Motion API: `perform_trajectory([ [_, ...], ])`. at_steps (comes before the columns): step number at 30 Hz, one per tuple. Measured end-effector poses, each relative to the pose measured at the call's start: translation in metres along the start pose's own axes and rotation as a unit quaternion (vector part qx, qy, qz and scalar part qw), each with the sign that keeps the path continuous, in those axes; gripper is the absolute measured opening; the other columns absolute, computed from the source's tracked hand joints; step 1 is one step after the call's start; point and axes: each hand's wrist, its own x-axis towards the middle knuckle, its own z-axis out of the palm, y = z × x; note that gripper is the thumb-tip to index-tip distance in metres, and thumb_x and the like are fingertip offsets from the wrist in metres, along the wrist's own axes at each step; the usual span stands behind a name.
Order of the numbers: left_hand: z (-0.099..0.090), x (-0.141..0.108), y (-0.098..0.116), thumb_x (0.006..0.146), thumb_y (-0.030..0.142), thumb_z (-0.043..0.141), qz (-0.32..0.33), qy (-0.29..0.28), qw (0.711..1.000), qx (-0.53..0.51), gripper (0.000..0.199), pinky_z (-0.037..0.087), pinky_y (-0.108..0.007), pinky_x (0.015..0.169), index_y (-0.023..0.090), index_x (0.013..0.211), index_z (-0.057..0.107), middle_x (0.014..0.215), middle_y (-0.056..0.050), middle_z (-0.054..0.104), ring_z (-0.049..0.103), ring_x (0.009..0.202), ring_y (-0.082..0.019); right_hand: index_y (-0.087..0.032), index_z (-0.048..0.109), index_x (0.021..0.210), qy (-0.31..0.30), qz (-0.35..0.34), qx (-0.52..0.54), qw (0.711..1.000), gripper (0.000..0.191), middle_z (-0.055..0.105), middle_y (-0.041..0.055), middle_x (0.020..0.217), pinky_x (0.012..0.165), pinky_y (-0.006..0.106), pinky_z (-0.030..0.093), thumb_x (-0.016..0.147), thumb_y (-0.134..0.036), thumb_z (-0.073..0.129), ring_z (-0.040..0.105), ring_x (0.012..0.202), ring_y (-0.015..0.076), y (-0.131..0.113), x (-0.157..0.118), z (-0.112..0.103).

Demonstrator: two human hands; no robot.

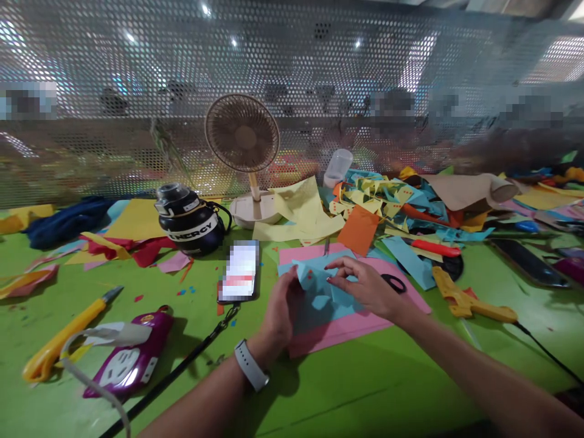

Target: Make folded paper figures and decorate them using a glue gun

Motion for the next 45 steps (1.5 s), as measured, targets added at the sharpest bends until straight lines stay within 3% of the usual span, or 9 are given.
perform_trajectory([
  [6,-0.005,0.006,0.003,0.064,0.047,0.077,0.016,0.058,0.998,-0.026,0.035,0.051,-0.028,0.071,0.016,0.072,0.063,0.068,-0.001,0.065,0.061,0.066,-0.014,-0.018,0.062,0.104,0.017,-0.010,0.037,0.999,0.034,0.066,0.0024,0.082,0.062,0.026,0.045,0.084,-0.046,0.058,0.060,0.074,0.0158,0.007,0.003,-0.013],
  [13,-0.003,0.001,0.007,0.063,0.046,0.080,-0.007,0.006,1.000,0.019,0.038,0.052,-0.026,0.070,0.013,0.078,0.067,0.077,-0.005,0.069,0.065,0.071,-0.015,-0.020,0.063,0.106,0.051,-0.035,0.072,0.995,0.031,0.069,0.0036,0.085,0.067,0.027,0.048,0.088,-0.044,0.054,0.063,0.077,0.0164,0.008,0.006,-0.026],
  [16,0.001,-0.004,0.006,0.067,0.056,0.074,-0.040,-0.018,0.999,0.023,0.044,0.051,-0.026,0.064,0.014,0.081,0.068,0.074,-0.004,0.067,0.066,0.070,-0.016,-0.020,0.063,0.106,0.045,-0.047,0.048,0.997,0.031,0.069,0.0051,0.092,0.070,0.027,0.048,0.088,-0.044,0.054,0.064,0.081,0.0169,0.008,0.005,-0.023],
  [19,0.001,-0.005,0.003,0.064,0.050,0.079,-0.034,-0.013,0.999,0.035,0.039,0.049,-0.023,0.059,0.017,0.078,0.066,0.070,0.002,0.063,0.062,0.064,-0.013,-0.020,0.063,0.108,0.024,-0.066,0.017,0.997,0.031,0.069,0.0061,0.096,0.074,0.029,0.048,0.089,-0.043,0.053,0.064,0.086,0.0181,0.005,0.002,-0.015],
  [28,-0.004,-0.001,-0.001,0.059,0.041,0.084,-0.009,-0.009,0.991,0.133,0.033,0.041,-0.018,0.052,0.015,0.070,0.067,0.064,0.001,0.061,0.051,0.054,-0.008,-0.021,0.060,0.116,0.000,-0.094,-0.047,0.994,0.032,0.068,0.0021,0.080,0.069,0.028,0.045,0.091,-0.040,0.052,0.061,0.073,0.0164,-0.008,0.000,0.000],
  [34,-0.002,0.003,0.009,0.058,0.065,0.075,-0.040,-0.034,0.998,-0.020,0.058,0.053,-0.027,0.062,0.018,0.090,0.065,0.076,-0.002,0.065,0.062,0.065,-0.014,-0.019,0.061,0.111,0.007,-0.068,0.051,0.996,0.033,0.066,0.0011,0.079,0.065,0.026,0.046,0.087,-0.041,0.057,0.062,0.073,0.0150,0.005,0.009,-0.017],
  [39,-0.001,0.001,0.010,0.058,0.038,0.085,-0.060,-0.056,0.995,0.065,0.034,0.050,-0.021,0.061,0.017,0.079,0.068,0.074,-0.001,0.068,0.065,0.069,-0.013,-0.018,0.061,0.109,-0.008,-0.040,0.082,0.996,0.034,0.069,0.0037,0.087,0.062,0.025,0.047,0.085,-0.042,0.057,0.063,0.075,0.0148,0.012,0.014,-0.024],
  [42,-0.002,-0.001,0.008,0.058,0.037,0.085,-0.047,-0.043,0.991,0.117,0.029,0.046,-0.017,0.055,0.017,0.071,0.068,0.069,0.000,0.067,0.064,0.067,-0.012,-0.018,0.061,0.111,0.000,-0.049,0.048,0.998,0.035,0.070,0.0057,0.092,0.071,0.029,0.049,0.086,-0.043,0.056,0.065,0.084,0.0179,0.011,0.014,-0.025],
  [45,-0.003,0.000,0.008,0.058,0.039,0.084,-0.041,-0.010,0.992,0.122,0.031,0.045,-0.017,0.053,0.018,0.074,0.069,0.072,0.000,0.068,0.066,0.068,-0.013,-0.020,0.058,0.118,0.064,-0.071,-0.039,0.995,0.037,0.070,0.0071,0.100,0.084,0.036,0.048,0.088,-0.043,0.052,0.065,0.094,0.0212,0.011,0.003,-0.038],
])
